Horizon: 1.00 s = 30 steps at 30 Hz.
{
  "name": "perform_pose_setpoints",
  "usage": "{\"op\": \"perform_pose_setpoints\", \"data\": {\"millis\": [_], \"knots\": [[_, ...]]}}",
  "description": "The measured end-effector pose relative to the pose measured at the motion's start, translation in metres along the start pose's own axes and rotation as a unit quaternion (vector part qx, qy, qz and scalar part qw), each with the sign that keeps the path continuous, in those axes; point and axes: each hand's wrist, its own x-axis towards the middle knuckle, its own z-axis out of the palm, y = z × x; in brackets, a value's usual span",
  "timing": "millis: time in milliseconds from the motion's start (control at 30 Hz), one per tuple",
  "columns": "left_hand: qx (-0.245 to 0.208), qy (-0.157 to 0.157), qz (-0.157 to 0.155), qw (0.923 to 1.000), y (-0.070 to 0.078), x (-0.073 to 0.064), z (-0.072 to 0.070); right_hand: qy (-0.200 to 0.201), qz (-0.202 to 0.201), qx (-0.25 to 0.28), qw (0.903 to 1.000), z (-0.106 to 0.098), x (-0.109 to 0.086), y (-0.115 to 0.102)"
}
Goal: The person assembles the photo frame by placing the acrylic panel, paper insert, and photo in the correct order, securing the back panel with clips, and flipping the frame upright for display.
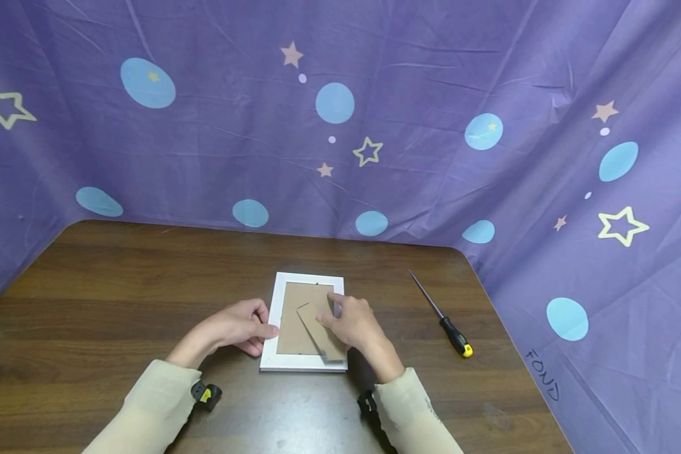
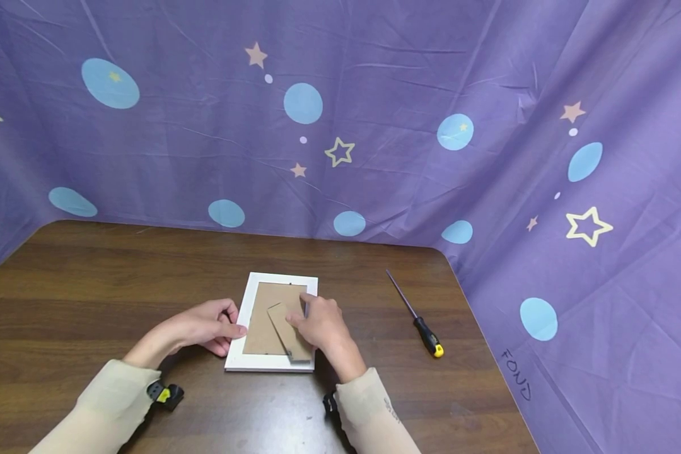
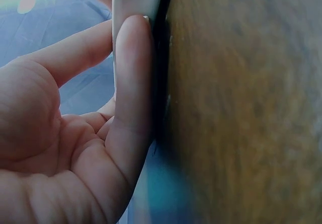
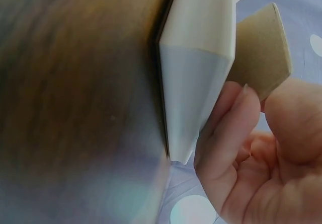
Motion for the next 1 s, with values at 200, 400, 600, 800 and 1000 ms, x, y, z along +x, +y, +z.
{"op": "perform_pose_setpoints", "data": {"millis": [200, 400, 600, 800, 1000], "knots": [[0.012, 0.013, -0.005, 0.9998, 0.0005, 0.0013, 0.0021, 0.01, -0.003, -0.006, 0.9999, 0.0001, -0.0012, -0.0007], [0.038, 0.021, 0.0, 0.9991, 0.0025, 0.0004, 0.0049, 0.016, 0.0, -0.017, 0.9997, -0.0015, -0.0025, -0.001], [0.052, 0.033, 0.004, 0.9981, 0.0039, -0.0008, 0.0071, 0.024, -0.009, -0.039, 0.9989, -0.0005, -0.0031, -0.0009], [0.064, 0.042, 0.001, 0.9971, 0.0061, -0.0031, 0.0092, 0.041, -0.02, -0.111, 0.9928, -0.0002, -0.0026, -0.0012], [0.07, 0.046, -0.001, 0.9965, 0.0077, -0.0037, 0.0093, 0.035, -0.027, -0.11, 0.993, 0.0001, -0.0024, 0.0002]]}}
